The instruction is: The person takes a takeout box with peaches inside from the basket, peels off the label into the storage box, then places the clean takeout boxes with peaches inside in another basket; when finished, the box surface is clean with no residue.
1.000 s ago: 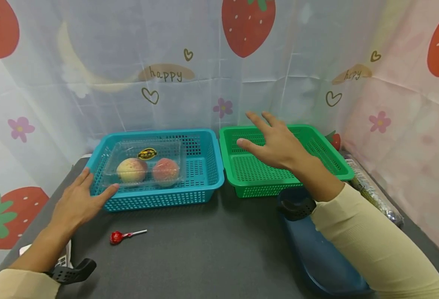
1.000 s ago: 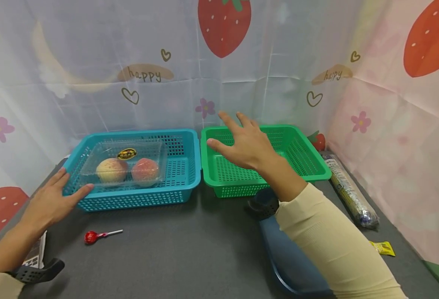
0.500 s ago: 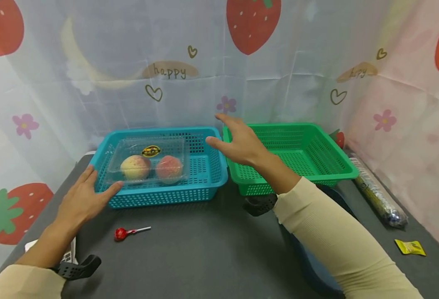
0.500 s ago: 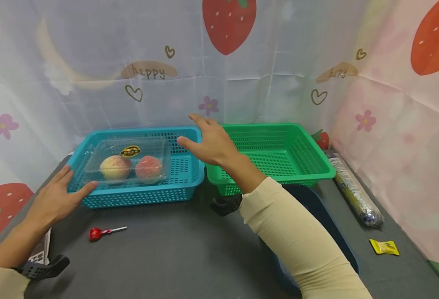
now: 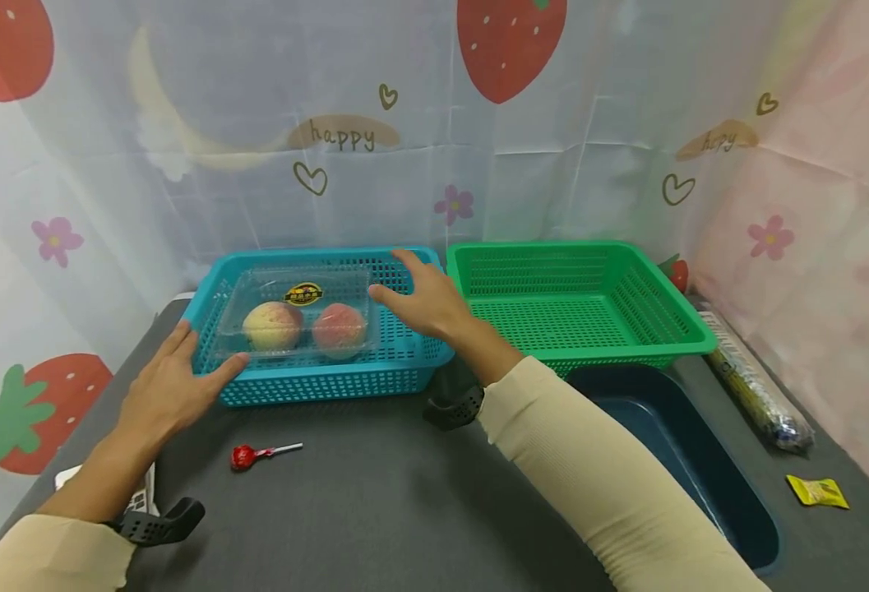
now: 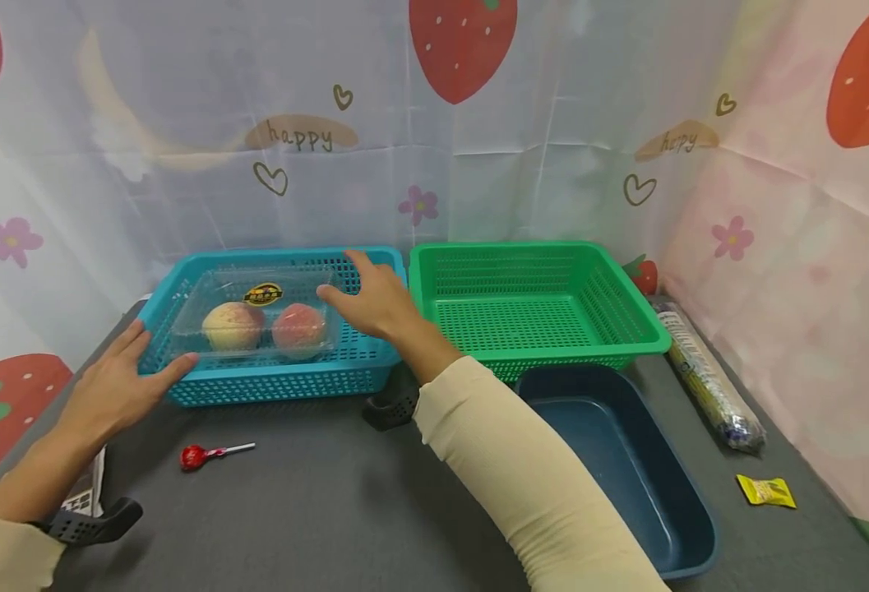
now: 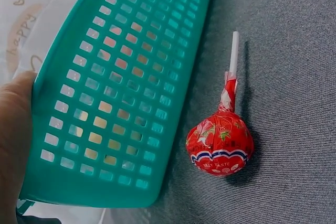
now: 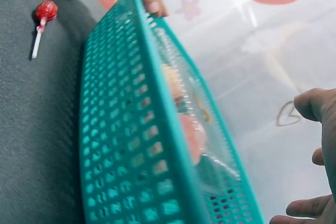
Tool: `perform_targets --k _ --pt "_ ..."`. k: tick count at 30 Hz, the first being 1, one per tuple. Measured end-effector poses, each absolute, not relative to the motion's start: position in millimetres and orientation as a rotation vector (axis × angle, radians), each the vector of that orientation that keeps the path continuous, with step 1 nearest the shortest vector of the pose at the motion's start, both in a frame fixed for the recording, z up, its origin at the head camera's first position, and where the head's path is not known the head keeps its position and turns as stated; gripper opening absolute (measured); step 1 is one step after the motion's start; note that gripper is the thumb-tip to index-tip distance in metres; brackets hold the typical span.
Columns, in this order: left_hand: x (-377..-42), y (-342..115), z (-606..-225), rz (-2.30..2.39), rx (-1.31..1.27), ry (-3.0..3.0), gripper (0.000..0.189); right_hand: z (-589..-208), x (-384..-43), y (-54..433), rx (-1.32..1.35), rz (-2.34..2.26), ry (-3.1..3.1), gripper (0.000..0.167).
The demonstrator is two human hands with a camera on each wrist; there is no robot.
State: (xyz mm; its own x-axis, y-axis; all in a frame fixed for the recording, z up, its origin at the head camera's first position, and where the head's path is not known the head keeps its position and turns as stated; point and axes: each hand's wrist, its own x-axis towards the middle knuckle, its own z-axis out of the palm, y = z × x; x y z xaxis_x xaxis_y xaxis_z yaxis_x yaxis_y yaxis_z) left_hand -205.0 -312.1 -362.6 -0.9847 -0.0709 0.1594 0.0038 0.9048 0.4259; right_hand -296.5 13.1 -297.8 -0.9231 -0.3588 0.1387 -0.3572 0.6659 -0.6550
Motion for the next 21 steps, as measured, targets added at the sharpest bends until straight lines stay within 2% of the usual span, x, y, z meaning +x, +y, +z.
perform_targets --k 21 --pt "-204 -310 -361 -0.660 0.085 -2.891 0.097 -334 -316 -19 -0.422 -1.124 2.687 0.064"
